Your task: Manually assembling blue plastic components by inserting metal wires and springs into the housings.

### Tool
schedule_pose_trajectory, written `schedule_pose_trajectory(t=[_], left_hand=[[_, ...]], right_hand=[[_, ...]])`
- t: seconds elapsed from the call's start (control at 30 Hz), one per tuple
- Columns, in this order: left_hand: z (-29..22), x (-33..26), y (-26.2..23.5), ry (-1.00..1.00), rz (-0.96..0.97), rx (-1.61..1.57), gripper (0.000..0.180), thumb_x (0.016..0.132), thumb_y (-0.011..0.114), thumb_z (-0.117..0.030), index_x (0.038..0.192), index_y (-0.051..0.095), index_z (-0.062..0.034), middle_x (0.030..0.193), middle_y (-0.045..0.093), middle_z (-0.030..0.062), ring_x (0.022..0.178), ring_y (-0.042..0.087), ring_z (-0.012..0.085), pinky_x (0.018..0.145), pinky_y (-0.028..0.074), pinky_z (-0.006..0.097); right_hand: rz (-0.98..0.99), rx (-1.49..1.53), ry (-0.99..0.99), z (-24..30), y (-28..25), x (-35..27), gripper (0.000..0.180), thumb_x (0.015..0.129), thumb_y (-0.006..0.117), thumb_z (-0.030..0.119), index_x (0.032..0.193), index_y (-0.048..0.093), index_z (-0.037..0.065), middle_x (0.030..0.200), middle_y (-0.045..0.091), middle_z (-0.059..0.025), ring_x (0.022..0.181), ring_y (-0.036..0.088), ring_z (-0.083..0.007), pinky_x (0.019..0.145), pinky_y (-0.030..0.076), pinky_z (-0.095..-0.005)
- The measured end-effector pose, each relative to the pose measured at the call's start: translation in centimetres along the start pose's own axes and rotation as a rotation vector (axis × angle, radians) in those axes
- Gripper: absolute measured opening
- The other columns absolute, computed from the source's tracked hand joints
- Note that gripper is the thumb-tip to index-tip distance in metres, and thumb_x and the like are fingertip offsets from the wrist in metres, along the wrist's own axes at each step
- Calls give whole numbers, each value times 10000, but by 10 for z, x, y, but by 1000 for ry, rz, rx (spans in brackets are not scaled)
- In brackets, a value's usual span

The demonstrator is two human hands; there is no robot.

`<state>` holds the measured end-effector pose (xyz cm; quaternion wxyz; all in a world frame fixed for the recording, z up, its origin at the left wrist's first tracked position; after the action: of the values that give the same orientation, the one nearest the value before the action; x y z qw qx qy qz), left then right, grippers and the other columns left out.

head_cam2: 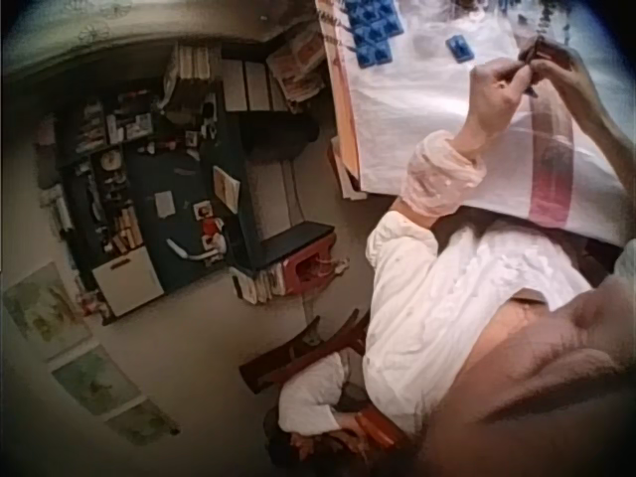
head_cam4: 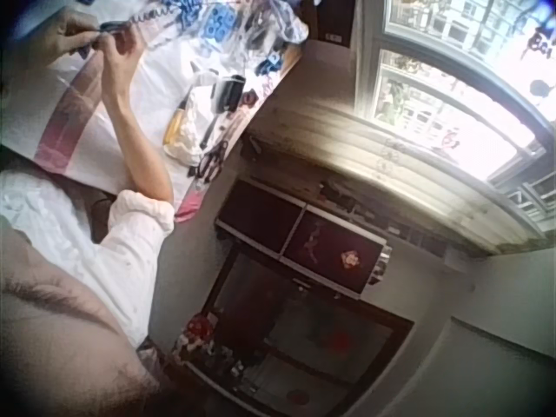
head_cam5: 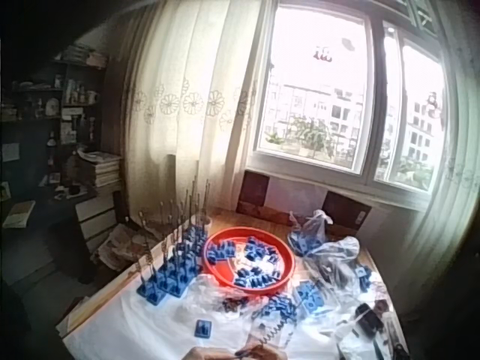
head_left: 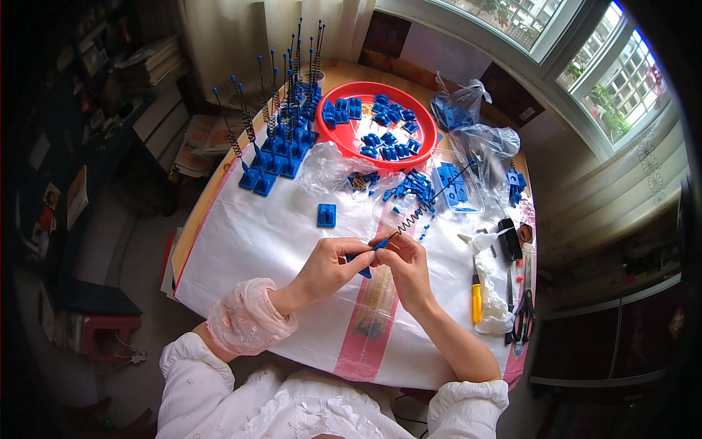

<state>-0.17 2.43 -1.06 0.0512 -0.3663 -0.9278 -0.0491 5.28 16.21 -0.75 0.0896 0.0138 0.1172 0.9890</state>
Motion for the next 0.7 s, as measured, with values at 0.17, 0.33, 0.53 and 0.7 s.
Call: schedule_pose_trajectory(t=[0.17,0.33,0.53,0.7], left_hand=[[-9,-1,-1,72,-10,196,167,921,623,-87,982,729,26,856,702,63,730,621,82,584,456,230],[-13,-2,-2,1,-13,206,161,928,610,-52,1004,722,36,896,690,49,806,628,74,625,477,201],[-3,0,-4,-21,-15,151,165,930,612,-61,1006,721,37,920,698,52,825,648,90,651,512,206],[-15,-2,-2,63,-41,250,158,922,629,-78,990,735,16,879,705,38,719,607,46,539,438,191]], right_hand=[[5,-26,-12,0,0,0,173,867,647,60,1004,633,-45,949,668,-85,860,637,-133,780,524,-290],[2,-18,-11,-1,1,0,205,860,639,59,1036,618,-43,967,648,-76,894,630,-131,792,526,-293],[22,33,-23,-1,3,-1,214,852,629,64,1037,613,-42,968,644,-74,898,629,-135,797,517,-292],[2,-11,-3,-5,-1,0,200,848,621,49,1024,616,-45,959,653,-83,887,635,-142,788,514,-296]])
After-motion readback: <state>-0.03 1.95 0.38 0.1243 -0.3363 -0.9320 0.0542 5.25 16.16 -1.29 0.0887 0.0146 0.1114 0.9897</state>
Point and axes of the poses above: each hand's wrist, its own x-axis towards the middle knuckle, its own y-axis out of the palm, z = x × y, the point moved 5 cm from there along x, towards the middle knuckle
